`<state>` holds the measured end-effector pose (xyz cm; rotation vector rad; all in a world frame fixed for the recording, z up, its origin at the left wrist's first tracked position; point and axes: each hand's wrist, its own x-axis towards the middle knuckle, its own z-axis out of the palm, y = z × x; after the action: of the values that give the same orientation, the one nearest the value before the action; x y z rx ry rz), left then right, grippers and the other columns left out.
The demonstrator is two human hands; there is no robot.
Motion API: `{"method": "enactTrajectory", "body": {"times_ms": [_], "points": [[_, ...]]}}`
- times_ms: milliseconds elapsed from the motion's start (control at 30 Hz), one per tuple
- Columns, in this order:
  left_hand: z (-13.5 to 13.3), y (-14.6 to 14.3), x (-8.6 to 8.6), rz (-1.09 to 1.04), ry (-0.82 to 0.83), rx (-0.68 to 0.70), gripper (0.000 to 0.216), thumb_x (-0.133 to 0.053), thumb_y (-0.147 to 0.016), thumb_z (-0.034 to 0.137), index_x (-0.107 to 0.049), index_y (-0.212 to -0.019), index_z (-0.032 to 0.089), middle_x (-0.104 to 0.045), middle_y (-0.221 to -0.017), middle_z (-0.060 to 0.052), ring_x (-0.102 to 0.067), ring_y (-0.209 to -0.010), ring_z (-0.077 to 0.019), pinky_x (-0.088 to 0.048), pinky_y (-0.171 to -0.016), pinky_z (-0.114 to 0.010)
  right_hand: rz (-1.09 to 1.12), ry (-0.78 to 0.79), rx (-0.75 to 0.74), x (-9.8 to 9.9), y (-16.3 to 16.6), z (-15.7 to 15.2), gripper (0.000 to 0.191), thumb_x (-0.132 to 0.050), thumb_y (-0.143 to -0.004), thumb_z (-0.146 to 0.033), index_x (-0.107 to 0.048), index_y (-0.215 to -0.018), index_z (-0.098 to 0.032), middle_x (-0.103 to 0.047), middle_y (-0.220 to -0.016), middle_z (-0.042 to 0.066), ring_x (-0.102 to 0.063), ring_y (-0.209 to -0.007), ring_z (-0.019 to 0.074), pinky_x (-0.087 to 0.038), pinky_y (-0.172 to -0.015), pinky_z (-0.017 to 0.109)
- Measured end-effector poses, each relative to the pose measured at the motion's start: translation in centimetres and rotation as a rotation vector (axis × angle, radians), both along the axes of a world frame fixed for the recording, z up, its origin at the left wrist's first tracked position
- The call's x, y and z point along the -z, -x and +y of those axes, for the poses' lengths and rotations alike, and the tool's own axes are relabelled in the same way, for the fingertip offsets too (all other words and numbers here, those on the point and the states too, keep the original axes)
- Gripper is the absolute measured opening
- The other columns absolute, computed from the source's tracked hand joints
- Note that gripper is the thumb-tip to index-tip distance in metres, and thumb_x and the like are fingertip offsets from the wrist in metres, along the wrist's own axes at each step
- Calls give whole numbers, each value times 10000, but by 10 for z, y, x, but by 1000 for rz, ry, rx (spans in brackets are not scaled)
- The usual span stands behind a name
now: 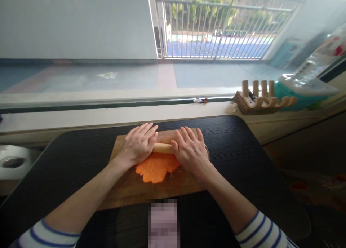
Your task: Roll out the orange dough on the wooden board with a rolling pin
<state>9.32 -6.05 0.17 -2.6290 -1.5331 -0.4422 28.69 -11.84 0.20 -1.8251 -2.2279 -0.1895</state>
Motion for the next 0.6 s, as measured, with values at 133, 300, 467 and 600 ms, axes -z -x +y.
{"method": "enactTrajectory", "body": {"times_ms": [133,300,467,600], "points": [[3,-1,0,1,2,1,487,-262,-954,366,-568,-1264,148,-557,-1332,-124,-478,-1263,-252,-352,-1056,-449,9,5,3,1,0,2,445,-248,-992,-362,-516,-1304,-191,-519,-1373,99,-406,-1301,243,-173,-1101,491],[7,-1,5,-8,-30,-21,481,-260,-954,374,-578,-1251,170,-580,-1308,-111,-493,-1246,-245,-363,-1041,-434,19,7,3,2,-2,5,434,-251,-990,-362,-521,-1294,-210,-524,-1371,83,-398,-1305,241,-159,-1103,508],[13,-1,6,19,5,-33,494,-235,-957,399,-566,-1259,190,-578,-1313,-98,-489,-1246,-237,-364,-1035,-433,25,36,13,3,-3,12,439,-247,-984,-361,-512,-1304,-219,-519,-1373,91,-396,-1304,255,-183,-1087,542],[19,-1,5,42,49,-48,505,-211,-960,419,-550,-1268,208,-566,-1330,-84,-475,-1256,-227,-353,-1040,-425,30,70,29,3,-3,18,450,-239,-980,-360,-508,-1312,-221,-513,-1377,99,-386,-1312,262,-186,-1080,570]]}}
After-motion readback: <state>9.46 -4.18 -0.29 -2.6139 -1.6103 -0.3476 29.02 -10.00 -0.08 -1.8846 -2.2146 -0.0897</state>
